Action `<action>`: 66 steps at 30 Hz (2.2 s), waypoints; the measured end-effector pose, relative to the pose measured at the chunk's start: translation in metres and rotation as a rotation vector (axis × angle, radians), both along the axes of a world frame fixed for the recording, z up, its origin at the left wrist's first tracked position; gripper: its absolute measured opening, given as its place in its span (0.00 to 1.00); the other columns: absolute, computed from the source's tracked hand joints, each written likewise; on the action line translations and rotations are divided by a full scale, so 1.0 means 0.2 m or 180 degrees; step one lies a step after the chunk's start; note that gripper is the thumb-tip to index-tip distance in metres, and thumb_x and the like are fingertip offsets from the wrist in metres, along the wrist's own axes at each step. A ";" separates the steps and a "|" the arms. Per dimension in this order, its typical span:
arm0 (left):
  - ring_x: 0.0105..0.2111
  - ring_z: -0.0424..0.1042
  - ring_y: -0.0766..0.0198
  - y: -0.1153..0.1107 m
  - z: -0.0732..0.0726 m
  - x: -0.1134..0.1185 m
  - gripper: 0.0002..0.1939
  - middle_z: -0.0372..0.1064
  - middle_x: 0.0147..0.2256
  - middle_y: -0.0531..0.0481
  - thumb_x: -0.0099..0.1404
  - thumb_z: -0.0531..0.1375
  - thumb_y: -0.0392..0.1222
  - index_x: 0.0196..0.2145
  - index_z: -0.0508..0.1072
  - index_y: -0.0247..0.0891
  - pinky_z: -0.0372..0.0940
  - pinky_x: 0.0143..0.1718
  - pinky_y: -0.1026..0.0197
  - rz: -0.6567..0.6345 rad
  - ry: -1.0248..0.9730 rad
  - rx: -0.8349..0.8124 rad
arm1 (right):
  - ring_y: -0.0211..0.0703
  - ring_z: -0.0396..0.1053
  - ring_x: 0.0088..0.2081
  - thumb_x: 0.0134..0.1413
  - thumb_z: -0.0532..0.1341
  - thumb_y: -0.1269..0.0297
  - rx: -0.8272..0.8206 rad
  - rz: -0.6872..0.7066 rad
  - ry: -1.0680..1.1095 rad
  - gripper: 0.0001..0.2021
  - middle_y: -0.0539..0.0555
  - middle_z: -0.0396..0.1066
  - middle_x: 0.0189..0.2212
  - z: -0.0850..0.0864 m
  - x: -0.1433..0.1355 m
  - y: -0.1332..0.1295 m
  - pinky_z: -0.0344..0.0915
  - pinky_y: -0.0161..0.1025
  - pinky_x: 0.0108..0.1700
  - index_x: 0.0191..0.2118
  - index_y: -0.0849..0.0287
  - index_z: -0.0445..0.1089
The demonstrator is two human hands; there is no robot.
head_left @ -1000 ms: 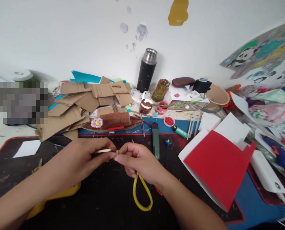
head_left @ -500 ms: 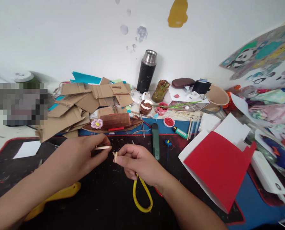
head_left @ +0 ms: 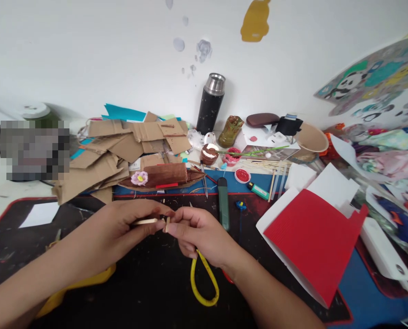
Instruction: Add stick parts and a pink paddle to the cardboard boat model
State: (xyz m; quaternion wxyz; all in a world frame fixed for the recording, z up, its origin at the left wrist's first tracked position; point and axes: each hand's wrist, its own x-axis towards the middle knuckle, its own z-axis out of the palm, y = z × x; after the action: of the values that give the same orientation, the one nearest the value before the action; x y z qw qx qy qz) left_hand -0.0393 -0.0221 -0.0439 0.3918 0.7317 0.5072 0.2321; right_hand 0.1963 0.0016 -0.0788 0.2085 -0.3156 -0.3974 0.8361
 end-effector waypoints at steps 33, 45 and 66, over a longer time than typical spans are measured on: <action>0.29 0.78 0.60 0.03 0.04 0.04 0.18 0.80 0.28 0.55 0.77 0.62 0.57 0.33 0.81 0.47 0.72 0.32 0.64 0.0309 -0.0204 -0.0130 | 0.30 0.52 0.15 0.60 0.79 0.41 -0.0138 -0.0171 0.0410 0.24 0.37 0.61 0.15 -0.02 0.01 -0.01 0.48 0.34 0.20 0.40 0.56 0.75; 0.30 0.80 0.61 0.01 0.04 0.04 0.16 0.81 0.29 0.55 0.76 0.63 0.55 0.35 0.83 0.46 0.74 0.34 0.65 0.0401 -0.0303 -0.0130 | 0.30 0.51 0.15 0.57 0.81 0.41 -0.0352 -0.0289 0.0599 0.25 0.38 0.62 0.15 -0.02 0.00 -0.01 0.48 0.34 0.19 0.39 0.57 0.76; 0.34 0.84 0.58 -0.03 -0.02 0.04 0.17 0.86 0.36 0.54 0.70 0.71 0.58 0.51 0.85 0.50 0.79 0.37 0.63 0.0555 -0.0160 0.0125 | 0.28 0.49 0.15 0.50 0.84 0.41 -0.0358 -0.0381 0.0407 0.28 0.36 0.60 0.15 0.01 0.00 0.00 0.44 0.34 0.20 0.37 0.56 0.73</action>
State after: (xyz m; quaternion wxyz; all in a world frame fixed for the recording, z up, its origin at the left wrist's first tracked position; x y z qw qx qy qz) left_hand -0.0306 -0.0276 -0.0481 0.3682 0.6863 0.5543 0.2935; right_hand 0.1958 0.0023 -0.0771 0.2649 -0.2960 -0.3161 0.8616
